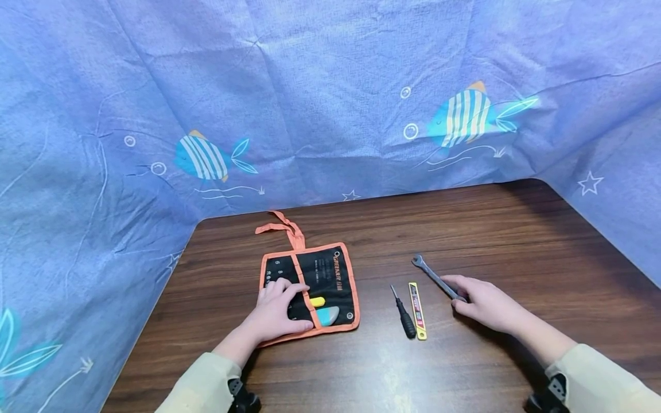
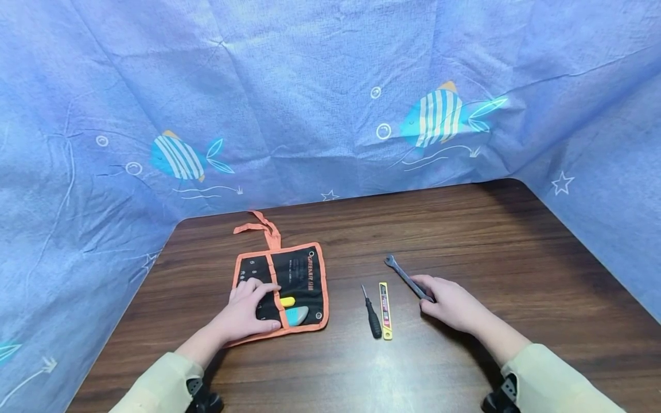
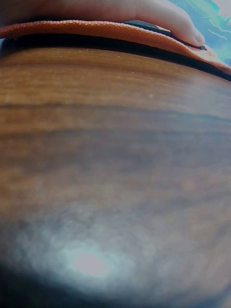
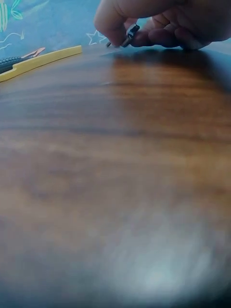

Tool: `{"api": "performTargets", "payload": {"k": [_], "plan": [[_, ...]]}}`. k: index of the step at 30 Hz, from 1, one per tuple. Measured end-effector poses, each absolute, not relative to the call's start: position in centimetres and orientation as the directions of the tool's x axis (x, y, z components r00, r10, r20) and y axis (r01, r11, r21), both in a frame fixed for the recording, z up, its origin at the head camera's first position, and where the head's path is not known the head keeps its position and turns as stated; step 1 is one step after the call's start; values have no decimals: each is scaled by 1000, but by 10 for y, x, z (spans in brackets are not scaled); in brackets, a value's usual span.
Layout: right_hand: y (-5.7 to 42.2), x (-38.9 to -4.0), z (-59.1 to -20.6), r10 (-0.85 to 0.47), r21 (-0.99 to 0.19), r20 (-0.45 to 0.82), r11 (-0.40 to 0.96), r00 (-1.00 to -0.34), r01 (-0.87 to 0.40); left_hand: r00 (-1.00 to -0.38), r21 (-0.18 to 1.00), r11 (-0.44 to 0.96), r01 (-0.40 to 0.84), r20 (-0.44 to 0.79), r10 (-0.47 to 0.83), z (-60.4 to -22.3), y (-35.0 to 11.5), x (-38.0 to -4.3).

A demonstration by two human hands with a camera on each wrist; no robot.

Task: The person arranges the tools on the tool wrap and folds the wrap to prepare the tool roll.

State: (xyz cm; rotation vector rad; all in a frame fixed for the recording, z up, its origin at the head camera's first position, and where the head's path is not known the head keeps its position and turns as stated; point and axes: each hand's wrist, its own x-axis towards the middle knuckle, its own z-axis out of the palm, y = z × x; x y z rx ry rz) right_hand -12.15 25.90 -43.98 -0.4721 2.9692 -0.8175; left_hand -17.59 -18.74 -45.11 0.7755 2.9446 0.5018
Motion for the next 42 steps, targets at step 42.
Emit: {"api": "performTargets", "payload": {"k": [42], "plan": [[243,-162,-437,-123,-506,118,846,-985,-166,-874,316,826,466,20,485,-450,-187,-175]]}}
